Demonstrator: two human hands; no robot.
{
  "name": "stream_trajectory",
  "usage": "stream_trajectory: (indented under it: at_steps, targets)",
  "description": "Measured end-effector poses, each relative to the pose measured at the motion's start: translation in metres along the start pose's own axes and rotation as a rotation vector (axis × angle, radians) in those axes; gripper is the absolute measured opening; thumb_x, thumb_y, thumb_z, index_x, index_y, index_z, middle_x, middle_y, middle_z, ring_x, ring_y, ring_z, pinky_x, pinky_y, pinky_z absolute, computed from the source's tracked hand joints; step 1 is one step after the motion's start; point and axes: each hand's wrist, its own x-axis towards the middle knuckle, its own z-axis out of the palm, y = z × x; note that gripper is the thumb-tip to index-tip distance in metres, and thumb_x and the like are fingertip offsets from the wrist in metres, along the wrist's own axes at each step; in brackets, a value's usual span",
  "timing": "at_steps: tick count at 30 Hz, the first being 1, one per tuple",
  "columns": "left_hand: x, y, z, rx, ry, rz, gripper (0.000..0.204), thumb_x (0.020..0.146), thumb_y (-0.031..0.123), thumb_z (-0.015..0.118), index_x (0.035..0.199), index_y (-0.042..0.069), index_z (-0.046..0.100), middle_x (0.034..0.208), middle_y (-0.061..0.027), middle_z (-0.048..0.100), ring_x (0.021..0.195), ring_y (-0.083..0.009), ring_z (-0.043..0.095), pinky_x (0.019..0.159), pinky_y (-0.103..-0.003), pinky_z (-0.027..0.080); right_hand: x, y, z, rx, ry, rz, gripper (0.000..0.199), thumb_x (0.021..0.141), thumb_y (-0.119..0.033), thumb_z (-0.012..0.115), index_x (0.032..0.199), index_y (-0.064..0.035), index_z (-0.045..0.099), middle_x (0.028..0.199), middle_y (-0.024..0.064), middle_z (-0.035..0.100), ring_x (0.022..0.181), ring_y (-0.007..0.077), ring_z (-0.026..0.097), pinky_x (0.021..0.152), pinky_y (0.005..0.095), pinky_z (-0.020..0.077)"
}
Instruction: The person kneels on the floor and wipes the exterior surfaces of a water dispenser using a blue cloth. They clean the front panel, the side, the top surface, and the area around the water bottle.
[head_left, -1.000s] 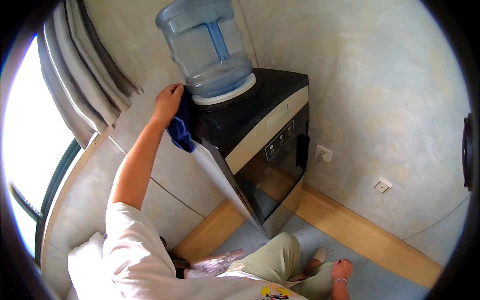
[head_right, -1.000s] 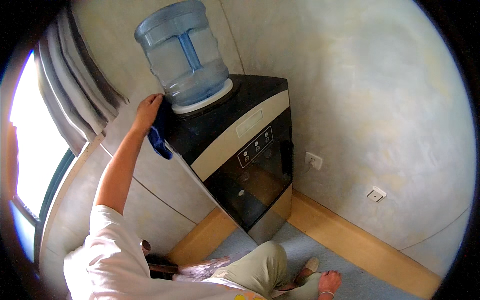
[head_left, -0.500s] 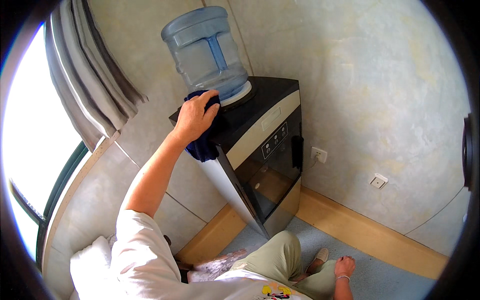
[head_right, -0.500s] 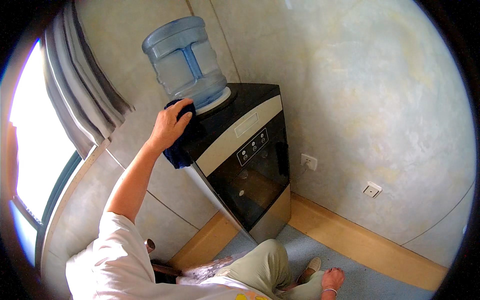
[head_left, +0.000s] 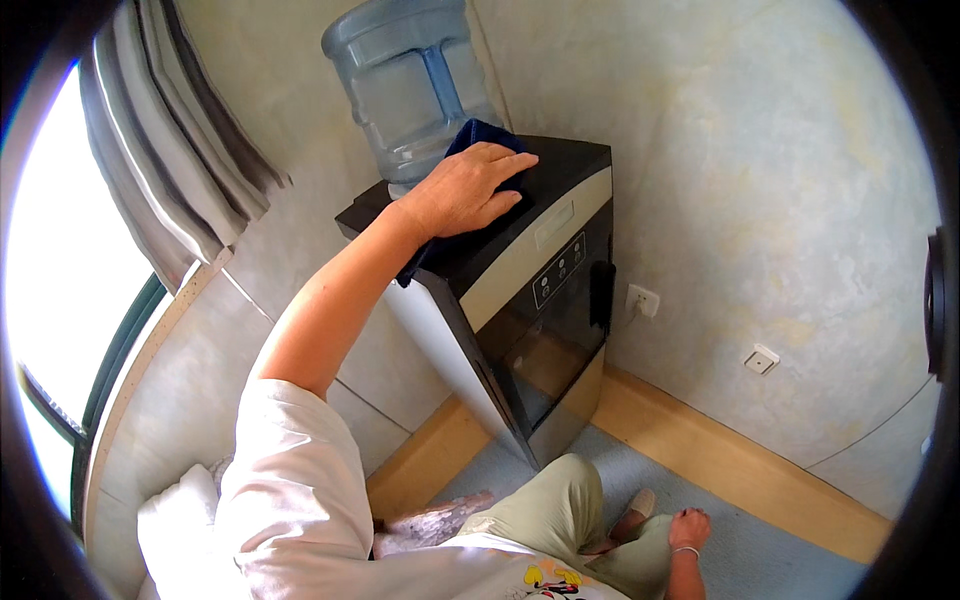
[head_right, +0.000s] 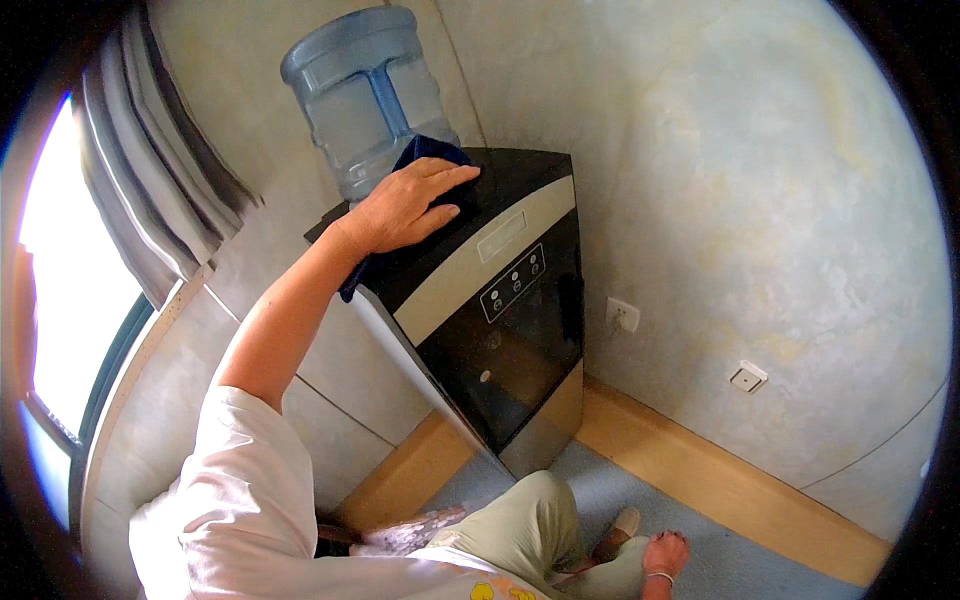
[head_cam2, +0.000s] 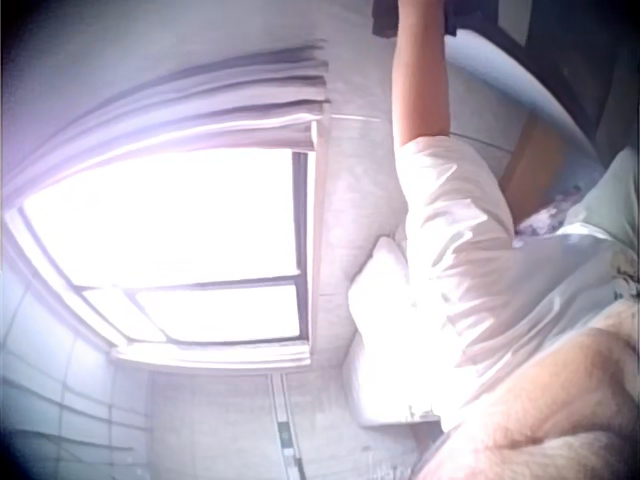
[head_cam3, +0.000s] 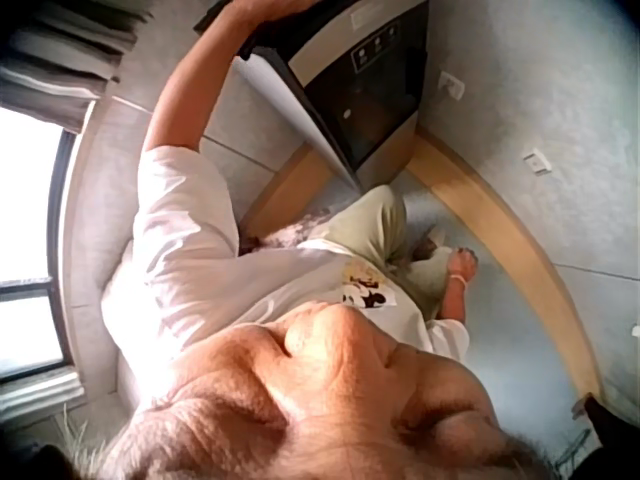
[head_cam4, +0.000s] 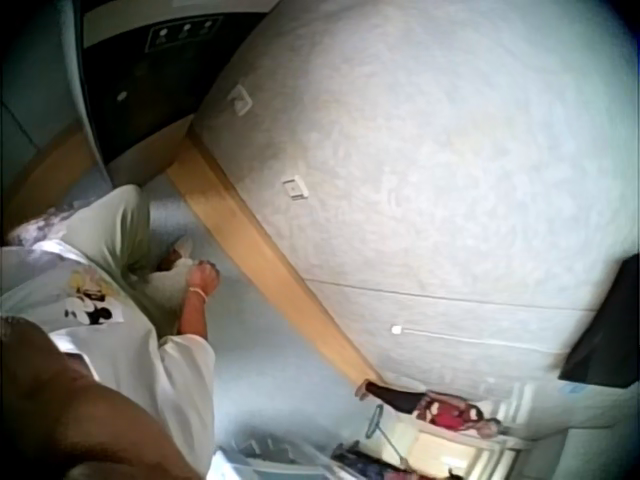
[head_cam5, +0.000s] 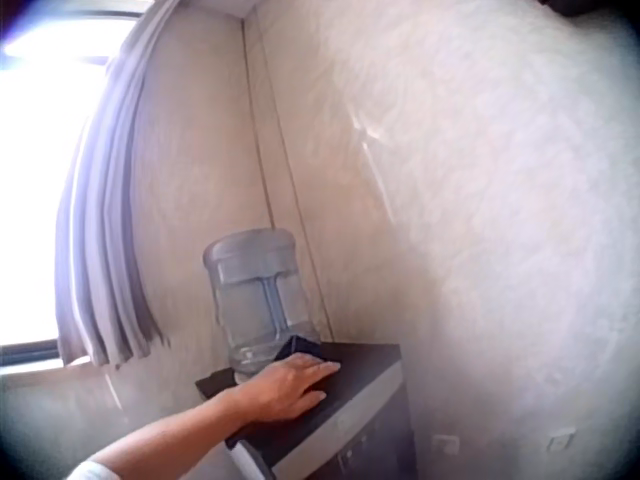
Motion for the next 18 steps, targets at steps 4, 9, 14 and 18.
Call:
stream_trajectory:
  at_steps: [4, 9, 14, 18]
  targets:
    - [-0.002, -0.002, -0.002, -0.108, -0.04, -0.016, 0.041, 0.083, 0.014, 0.053, 0.123, 0.007, 0.05, 0.117, -0.0168, 0.054, 0.109, -0.0323, 0.049, 0.096, -0.038, 0.038, 0.0, -0.004, -0.005, -0.017, -0.013, 0.017, 0.023, 0.076, -0.021, 0.055, 0.077, -0.0018, 0.067, 0.085, 0.0161, 0.063, 0.086, 0.0316, 0.058, 0.078, 0.0406, 0.0465]
    - [-0.009, 0.017, -0.014, -0.283, -0.06, 0.013, 0.033, 0.082, 0.008, 0.052, 0.115, 0.006, 0.057, 0.111, -0.0139, 0.059, 0.103, -0.0292, 0.053, 0.092, -0.036, 0.04, 0.001, -0.002, -0.004, -0.015, -0.012, 0.019, 0.024, 0.078, -0.022, 0.055, 0.079, -0.0016, 0.067, 0.088, 0.0165, 0.062, 0.085, 0.0324, 0.058, 0.077, 0.0421, 0.0476]
    - [-0.032, 0.043, -0.031, -0.366, -0.017, 0.044, 0.029, 0.08, 0.005, 0.054, 0.108, 0.004, 0.062, 0.103, -0.0143, 0.062, 0.095, -0.0285, 0.056, 0.087, -0.035, 0.043, 0.001, 0.001, 0.004, -0.008, -0.005, 0.034, 0.025, 0.078, -0.022, 0.053, 0.079, -0.0011, 0.067, 0.087, 0.0161, 0.063, 0.087, 0.0309, 0.057, 0.08, 0.0391, 0.0465]
    - [-0.057, 0.052, -0.04, -0.364, 0.067, 0.014, 0.029, 0.078, 0.003, 0.054, 0.107, 0.002, 0.062, 0.099, -0.0147, 0.062, 0.091, -0.0294, 0.057, 0.085, -0.035, 0.043, 0.001, 0.003, 0.0, 0.007, -0.031, 0.029, 0.026, 0.079, -0.023, 0.053, 0.079, -0.0012, 0.067, 0.087, 0.0158, 0.063, 0.087, 0.0307, 0.057, 0.079, 0.0394, 0.0463]
